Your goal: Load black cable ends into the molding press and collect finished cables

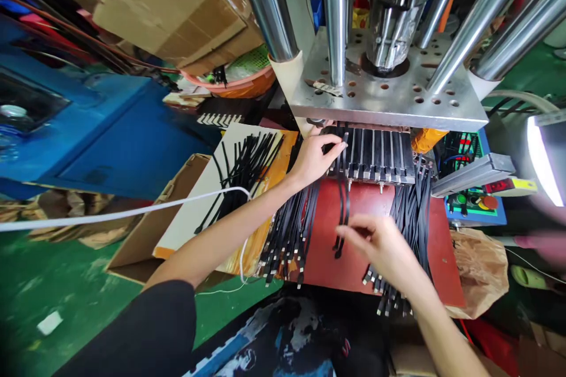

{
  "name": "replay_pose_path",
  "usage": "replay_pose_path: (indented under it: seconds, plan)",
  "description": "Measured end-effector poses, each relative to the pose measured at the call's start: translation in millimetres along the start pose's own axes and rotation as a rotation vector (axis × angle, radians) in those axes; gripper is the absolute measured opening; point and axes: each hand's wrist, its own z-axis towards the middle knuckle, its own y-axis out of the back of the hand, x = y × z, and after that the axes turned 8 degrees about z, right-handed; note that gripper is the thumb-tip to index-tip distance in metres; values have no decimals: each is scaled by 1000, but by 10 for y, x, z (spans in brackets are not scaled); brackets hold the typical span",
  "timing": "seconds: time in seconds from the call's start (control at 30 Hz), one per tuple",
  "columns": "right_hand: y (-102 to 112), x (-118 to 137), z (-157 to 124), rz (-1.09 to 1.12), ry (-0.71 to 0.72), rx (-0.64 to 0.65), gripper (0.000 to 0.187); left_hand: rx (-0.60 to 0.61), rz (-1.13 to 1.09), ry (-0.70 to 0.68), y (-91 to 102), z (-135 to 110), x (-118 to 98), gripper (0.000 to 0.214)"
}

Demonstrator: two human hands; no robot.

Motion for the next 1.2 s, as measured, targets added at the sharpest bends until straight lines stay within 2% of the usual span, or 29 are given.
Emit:
replay_pose_path:
  seconds: [0.1,0.2,0.27,0.4,0.47,0.53,0.63,0.77,0.83,0.93,0.97,1.03,1.1,1.2]
  plan:
    - [468,125,588,-95,35,-32,51,39,33,41,-131,196,118,14]
    - [716,104,1117,-109,73,-94,56,-45,27,36,-89,137,147,27]
    - [771,41,1348,-115,100,-96,56,-28,1,-127,11,-13,155,37]
    - [770,-60,1560,-171,117,-85,51,237,61,-599,203,-285,197,36]
    - [749,-85,1598,-185,111,-90,50,288,171,-689,236,-327,207,37]
    - [724,-107,1613,-200,125,-140,48,294,278,-720,230,-323,182,38]
    - [711,-154,1611,-198,149,-227,41,300,409,-715,203,-305,82,35]
    - [737,-191,1612,-109,128,-159,38,317,491,-695,209,-335,-66,46]
    - [729,-172,1591,-149,129,-190,41,330,497,-691,213,-379,-117,56]
    - [664,-119,1432,-351,199,-352,35,320,533,-609,190,-479,-184,57]
    - [632,-104,1338,-455,243,-359,34,317,549,-576,177,-516,-208,57]
    - [568,-82,1123,-709,291,-293,39,329,565,-529,154,-570,-258,63]
    - [514,-66,957,-959,245,-212,47,358,552,-495,138,-569,-307,71]
    - [482,-37,973,-1163,126,-210,51,382,531,-427,119,-422,-356,73]
